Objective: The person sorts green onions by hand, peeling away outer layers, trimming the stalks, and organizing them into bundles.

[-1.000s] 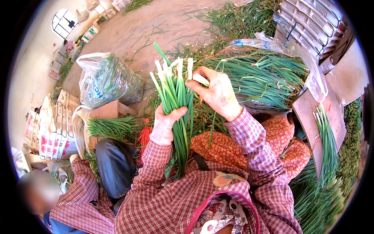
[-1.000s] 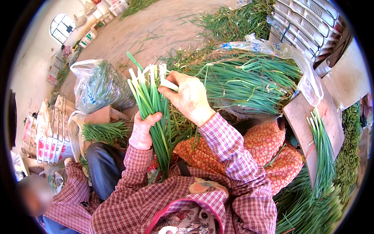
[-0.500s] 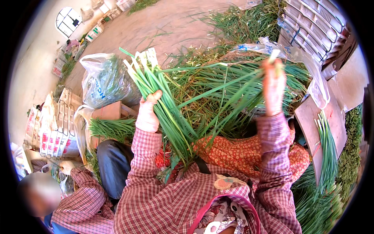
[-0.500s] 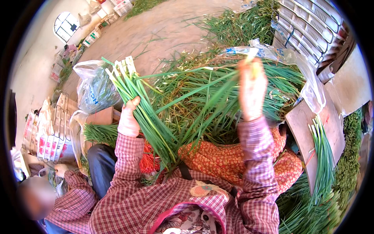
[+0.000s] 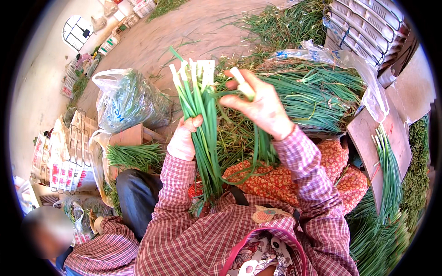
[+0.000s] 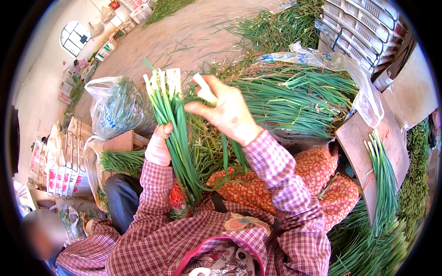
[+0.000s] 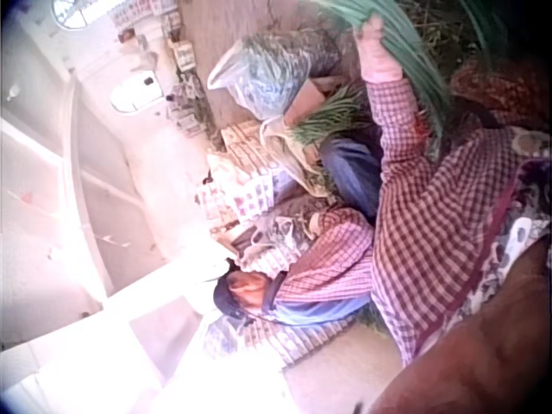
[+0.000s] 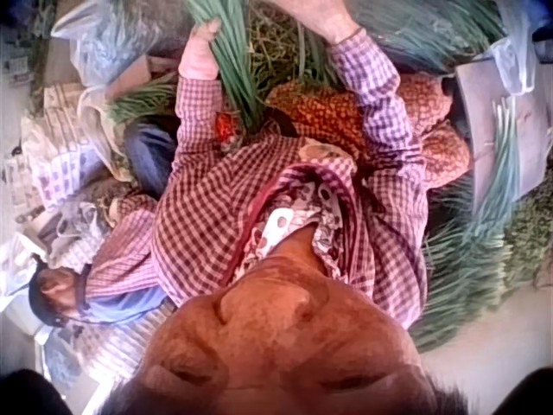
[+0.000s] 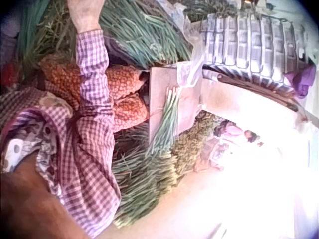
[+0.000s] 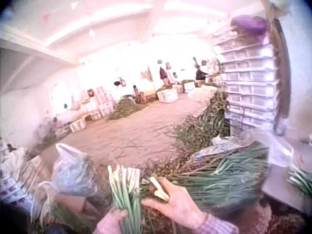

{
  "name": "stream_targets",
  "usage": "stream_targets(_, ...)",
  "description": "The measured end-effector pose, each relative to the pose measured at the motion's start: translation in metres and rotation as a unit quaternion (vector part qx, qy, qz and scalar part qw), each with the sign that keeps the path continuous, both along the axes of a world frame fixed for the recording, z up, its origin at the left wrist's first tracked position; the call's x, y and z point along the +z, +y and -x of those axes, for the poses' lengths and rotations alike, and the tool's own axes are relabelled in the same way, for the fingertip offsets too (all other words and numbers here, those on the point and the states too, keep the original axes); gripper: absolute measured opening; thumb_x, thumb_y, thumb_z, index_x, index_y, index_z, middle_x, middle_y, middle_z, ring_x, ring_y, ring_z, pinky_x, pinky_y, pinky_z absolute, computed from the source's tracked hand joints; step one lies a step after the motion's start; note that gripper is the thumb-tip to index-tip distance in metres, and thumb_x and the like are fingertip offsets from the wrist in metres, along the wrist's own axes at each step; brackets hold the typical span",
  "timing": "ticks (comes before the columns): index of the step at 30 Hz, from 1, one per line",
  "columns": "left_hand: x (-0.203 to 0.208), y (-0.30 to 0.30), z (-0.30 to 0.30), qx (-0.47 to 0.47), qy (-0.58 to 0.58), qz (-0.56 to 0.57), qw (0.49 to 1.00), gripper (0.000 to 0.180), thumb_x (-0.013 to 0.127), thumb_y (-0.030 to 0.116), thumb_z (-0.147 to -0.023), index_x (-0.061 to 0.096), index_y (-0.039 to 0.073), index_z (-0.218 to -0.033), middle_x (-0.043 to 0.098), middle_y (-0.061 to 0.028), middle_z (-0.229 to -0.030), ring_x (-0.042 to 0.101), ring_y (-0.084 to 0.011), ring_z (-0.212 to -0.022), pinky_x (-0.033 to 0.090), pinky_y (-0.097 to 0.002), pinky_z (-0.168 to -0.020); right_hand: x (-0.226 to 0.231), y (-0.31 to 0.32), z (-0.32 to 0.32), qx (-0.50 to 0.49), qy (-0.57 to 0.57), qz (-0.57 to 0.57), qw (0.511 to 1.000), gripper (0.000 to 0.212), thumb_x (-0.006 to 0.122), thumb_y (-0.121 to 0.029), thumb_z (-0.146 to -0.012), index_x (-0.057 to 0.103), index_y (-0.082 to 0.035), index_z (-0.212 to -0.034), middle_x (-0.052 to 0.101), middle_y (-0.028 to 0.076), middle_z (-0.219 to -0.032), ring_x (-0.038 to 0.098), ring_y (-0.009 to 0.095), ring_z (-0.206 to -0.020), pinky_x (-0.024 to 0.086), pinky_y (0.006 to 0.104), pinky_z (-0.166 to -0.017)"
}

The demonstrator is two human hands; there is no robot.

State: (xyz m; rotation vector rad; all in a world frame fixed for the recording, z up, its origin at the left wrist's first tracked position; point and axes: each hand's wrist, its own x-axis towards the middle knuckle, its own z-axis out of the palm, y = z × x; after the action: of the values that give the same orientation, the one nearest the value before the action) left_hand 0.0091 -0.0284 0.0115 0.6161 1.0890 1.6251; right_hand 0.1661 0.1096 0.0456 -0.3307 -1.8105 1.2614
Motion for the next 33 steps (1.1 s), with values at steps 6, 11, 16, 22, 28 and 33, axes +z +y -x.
stream_targets(6,0.005,-0.002,-0.019,-0.004,-0.122,0.008,0.993,0.058,0.072,0.036,-0.072,0.054,0.004,-0.116,0.062,-0.0052,-0.099,0.061,-0.0183,-0.085,0.052,-0.0325,-0.073,-0.006,-0.007,0.006,-0.01,-0.112,-0.026,0.993,0.033,0.069,-0.024,-0.076,0.06,-0.001,-0.099,0.063,0.02,-0.079,0.064,0.034,-0.075,0.049,0.0369,-0.065)
stream_targets(11,-0.002,0.002,-0.025,-0.023,-0.107,-0.045,0.993,0.058,0.075,0.037,-0.069,0.055,0.005,-0.113,0.063,-0.006,-0.096,0.062,-0.0189,-0.081,0.053,-0.0337,-0.07,-0.012,-0.004,-0.001,-0.085,-0.161,-0.122,0.976,0.027,0.069,-0.025,-0.078,0.063,-0.001,-0.089,0.056,0.017,-0.061,0.054,0.029,-0.051,0.042,0.0352,-0.05)
stream_targets(16,-0.006,0.0,-0.023,-0.006,0.009,0.047,0.999,0.052,0.074,0.016,-0.068,0.054,0.003,-0.114,0.062,-0.0054,-0.095,0.06,-0.016,-0.078,0.05,-0.0296,-0.07,-0.013,0.0,-0.007,-0.085,-0.196,-0.174,0.961,0.024,0.067,-0.028,-0.078,0.064,-0.004,-0.077,0.058,0.017,-0.062,0.057,0.036,-0.059,0.046,0.0414,-0.054)
stream_targets(22,-0.007,0.004,-0.007,0.041,0.131,0.085,0.987,0.045,0.071,0.003,-0.068,0.056,0.002,-0.11,0.063,-0.0043,-0.096,0.059,-0.0136,-0.082,0.048,-0.0282,-0.077,0.005,0.017,-0.03,-0.019,-0.198,-0.105,0.974,0.02,0.064,-0.024,-0.081,0.067,-0.005,-0.076,0.059,0.014,-0.057,0.057,0.023,-0.048,0.045,0.0338,-0.048)
stream_targets(28,-0.037,-0.013,0.038,0.191,0.12,0.133,0.965,0.033,0.07,0.004,-0.069,0.06,0.002,-0.101,0.064,-0.0042,-0.082,0.061,-0.0162,-0.07,0.051,-0.0303,-0.065,0.044,0.031,-0.068,-0.048,-0.153,0.056,0.986,0.028,0.063,-0.031,-0.084,0.068,-0.004,-0.088,0.062,0.005,-0.064,0.055,0.01,-0.056,0.045,0.0268,-0.051)
stream_targets(33,-0.027,-0.013,0.028,0.111,0.039,0.07,0.991,0.036,0.069,0.021,-0.068,0.059,0.002,-0.098,0.06,-0.0067,-0.073,0.057,-0.0184,-0.059,0.048,-0.0299,-0.055,-0.008,0.034,-0.036,-0.109,-0.254,-0.283,0.918,0.035,0.068,-0.035,-0.078,0.063,-0.004,-0.094,0.062,0.015,-0.086,0.062,0.032,-0.075,0.049,0.0389,-0.062)
